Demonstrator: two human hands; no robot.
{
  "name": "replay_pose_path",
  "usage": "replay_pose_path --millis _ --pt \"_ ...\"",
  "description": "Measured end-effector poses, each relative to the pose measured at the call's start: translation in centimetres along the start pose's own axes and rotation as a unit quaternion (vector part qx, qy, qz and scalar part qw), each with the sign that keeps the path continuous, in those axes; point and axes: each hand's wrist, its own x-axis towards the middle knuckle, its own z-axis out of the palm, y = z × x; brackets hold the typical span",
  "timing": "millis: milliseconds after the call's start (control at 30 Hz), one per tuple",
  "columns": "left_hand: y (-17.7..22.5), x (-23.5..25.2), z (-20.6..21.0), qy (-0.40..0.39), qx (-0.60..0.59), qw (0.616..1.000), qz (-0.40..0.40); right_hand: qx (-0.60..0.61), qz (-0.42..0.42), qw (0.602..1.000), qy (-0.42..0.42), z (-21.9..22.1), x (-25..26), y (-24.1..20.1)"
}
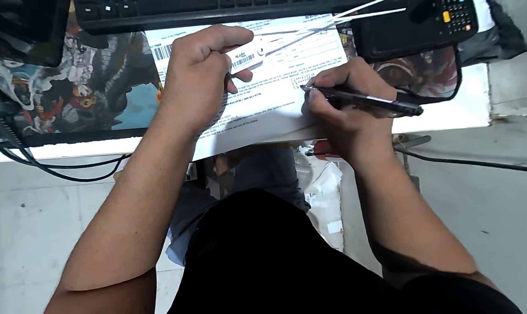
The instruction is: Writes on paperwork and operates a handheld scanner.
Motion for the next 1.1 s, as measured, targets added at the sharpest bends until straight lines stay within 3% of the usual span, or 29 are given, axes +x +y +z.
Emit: replay_pose_path --millis 1100 --pt "0.2 -0.1 0.1 -0.002 0.027 1.000 -0.010 0.095 0.035 0.995 0.009 -1.1 0.1 0.5"
